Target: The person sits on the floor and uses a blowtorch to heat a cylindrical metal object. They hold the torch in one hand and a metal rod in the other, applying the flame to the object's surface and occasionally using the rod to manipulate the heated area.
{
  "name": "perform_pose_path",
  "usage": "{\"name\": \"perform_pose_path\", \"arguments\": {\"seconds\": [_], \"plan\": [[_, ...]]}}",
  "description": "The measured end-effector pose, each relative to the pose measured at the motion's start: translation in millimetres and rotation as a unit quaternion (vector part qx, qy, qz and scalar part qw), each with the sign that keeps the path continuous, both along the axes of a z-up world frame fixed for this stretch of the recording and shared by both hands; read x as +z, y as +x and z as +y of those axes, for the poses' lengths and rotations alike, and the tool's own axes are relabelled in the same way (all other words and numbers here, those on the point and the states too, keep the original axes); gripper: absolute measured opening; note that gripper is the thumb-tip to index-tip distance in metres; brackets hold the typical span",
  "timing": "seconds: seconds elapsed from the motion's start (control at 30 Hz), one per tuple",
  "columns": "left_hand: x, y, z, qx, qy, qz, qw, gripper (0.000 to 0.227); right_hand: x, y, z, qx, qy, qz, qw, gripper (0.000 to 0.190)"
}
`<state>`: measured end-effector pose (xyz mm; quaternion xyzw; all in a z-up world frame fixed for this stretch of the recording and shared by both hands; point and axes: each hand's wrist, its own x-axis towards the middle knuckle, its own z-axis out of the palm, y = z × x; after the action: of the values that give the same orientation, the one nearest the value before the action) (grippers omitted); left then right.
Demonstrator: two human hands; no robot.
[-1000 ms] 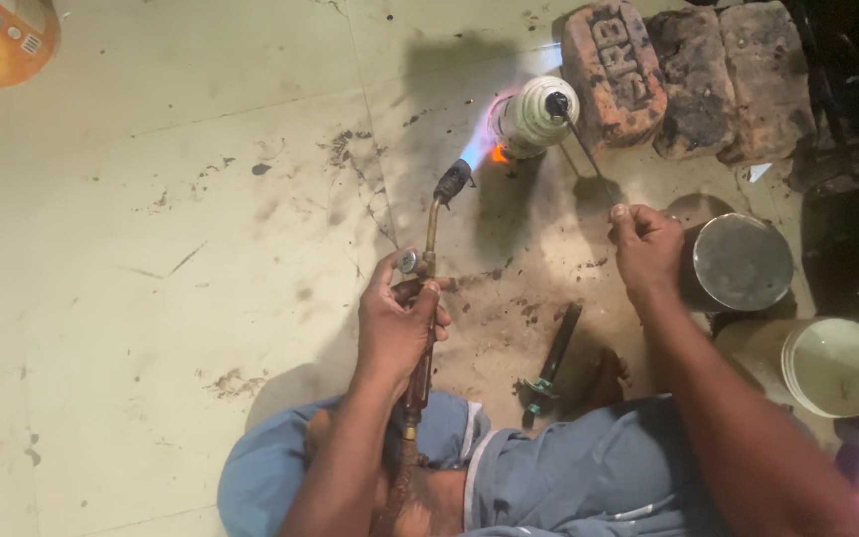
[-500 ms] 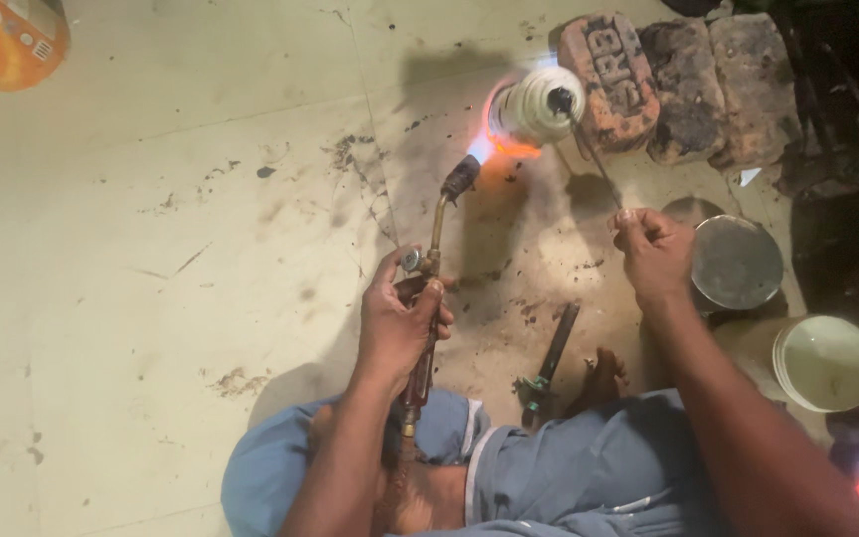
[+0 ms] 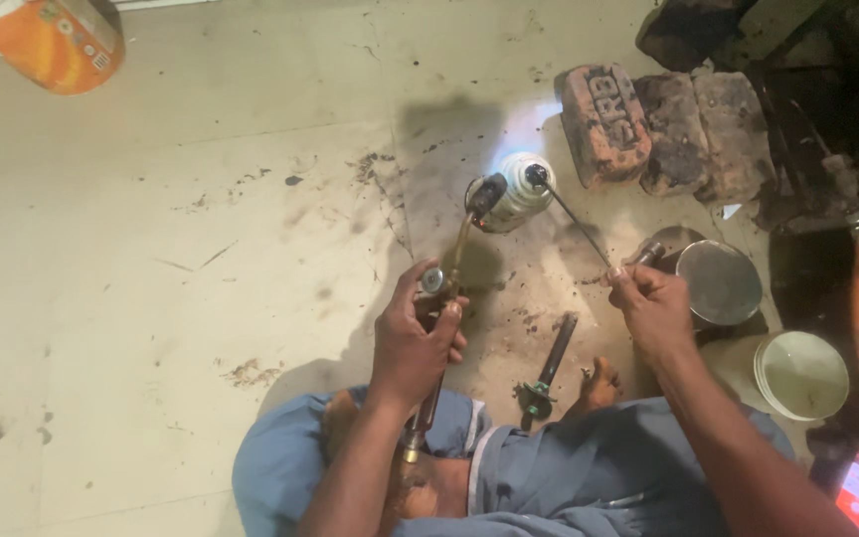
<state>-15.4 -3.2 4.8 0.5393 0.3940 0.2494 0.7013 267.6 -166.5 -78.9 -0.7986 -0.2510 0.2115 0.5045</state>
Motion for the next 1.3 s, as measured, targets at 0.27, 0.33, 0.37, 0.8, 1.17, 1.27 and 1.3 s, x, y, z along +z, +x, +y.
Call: {"name": "perform_pose_path", "arguments": {"seconds": [0.27,0.33,0.37,0.8,1.17,1.27,1.3], "plan": [[3.7,-30.7,5.0,-0.004,-0.002,0.024,1.000,0.060,5.3,-14.1,-0.4,0.012,0.026,0.038,0.999,0.023],[2.4,-33.2,-1.2,0.012,0.021,0.050,0.998,0.060,8.9,-17.7,3.0,0.004,0.025,0.035,0.999,0.022],[0.9,-32.7,-6.4,0.020,0.031,0.064,0.997,0.060,10.6,-20.1,4.8,-0.001,0.023,0.034,0.999,0.021],[-21.5,-1.8,-92.9,-0.016,0.327,0.172,0.929,0.078,52.0,-39.1,24.3,-0.036,0.031,0.153,0.987,0.021],[-34.6,10.9,-105.5,-0.067,0.361,0.190,0.910,0.085,64.4,-48.9,21.7,-0.016,0.022,0.183,0.983,0.022],[-38.3,10.2,-105.9,-0.079,0.348,0.201,0.912,0.085,68.1,-51.9,21.4,-0.020,0.016,0.181,0.983,0.022],[-39.3,9.8,-107.0,-0.075,0.351,0.200,0.912,0.085,69.2,-53.1,20.4,-0.014,0.024,0.185,0.982,0.022]]}}
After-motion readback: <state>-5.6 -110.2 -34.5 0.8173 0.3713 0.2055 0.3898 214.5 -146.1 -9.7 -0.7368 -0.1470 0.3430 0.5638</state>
